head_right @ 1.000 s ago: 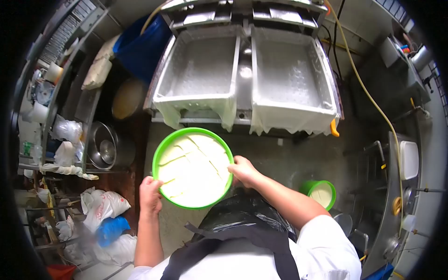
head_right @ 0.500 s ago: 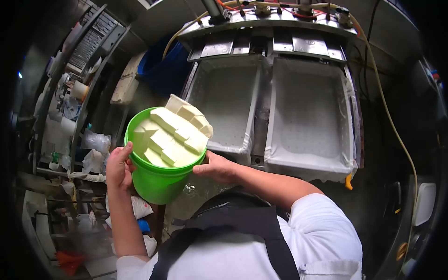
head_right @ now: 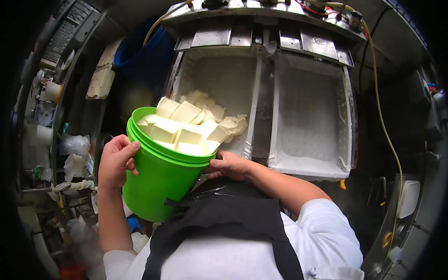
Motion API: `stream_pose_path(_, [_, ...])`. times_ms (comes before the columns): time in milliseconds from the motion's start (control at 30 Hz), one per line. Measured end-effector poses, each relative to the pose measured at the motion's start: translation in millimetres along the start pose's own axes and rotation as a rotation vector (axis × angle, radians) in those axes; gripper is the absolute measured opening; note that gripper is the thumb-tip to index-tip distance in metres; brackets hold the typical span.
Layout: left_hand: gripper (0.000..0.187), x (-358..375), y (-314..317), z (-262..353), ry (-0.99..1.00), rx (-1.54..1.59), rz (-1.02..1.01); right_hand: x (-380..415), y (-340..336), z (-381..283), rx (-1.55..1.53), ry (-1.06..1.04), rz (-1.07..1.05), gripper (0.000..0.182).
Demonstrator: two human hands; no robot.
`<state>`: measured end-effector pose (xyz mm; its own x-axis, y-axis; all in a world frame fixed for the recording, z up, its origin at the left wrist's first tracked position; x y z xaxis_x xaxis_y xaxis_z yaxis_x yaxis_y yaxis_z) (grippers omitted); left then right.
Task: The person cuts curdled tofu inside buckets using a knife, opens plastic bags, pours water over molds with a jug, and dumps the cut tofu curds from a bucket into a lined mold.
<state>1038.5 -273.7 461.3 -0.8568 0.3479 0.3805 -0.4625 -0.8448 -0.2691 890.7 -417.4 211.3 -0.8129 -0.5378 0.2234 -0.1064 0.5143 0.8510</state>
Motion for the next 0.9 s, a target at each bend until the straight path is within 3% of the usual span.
stream_pose_path(300, [0.029,-30.7,8.7,17.1,0.056,-0.248,-0.089,1.6,2.4,-2.7,-0.074,-0.086,0.024,0.091])
stream_pose_path(733, [0.03,-56.5,19.8,30.9,0.072,-0.407,-0.094,5.0,2.3,0.3,-0.055,-0.079,0.147,0.089])
stream_pose_path(833, [0.029,-62.4,23.0,35.3,0.083,-0.433,-0.092,18.5,-5.2,0.2,0.045,-0.018,0.31,0.085])
stream_pose_path(900, [0.029,-63.0,25.8,39.1,0.086,-0.442,-0.082,39.4,-32.0,-11.2,0.346,-0.05,0.64,0.077])
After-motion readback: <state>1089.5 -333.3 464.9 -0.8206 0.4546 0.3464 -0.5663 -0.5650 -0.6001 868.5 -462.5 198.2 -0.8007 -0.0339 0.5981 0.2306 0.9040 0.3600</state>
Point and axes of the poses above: each hand's wrist, its own x-axis away from the middle knuckle, its own y-axis out of the palm, z = x × y, the point moved 10 cm from there along -x, towards the middle knuckle
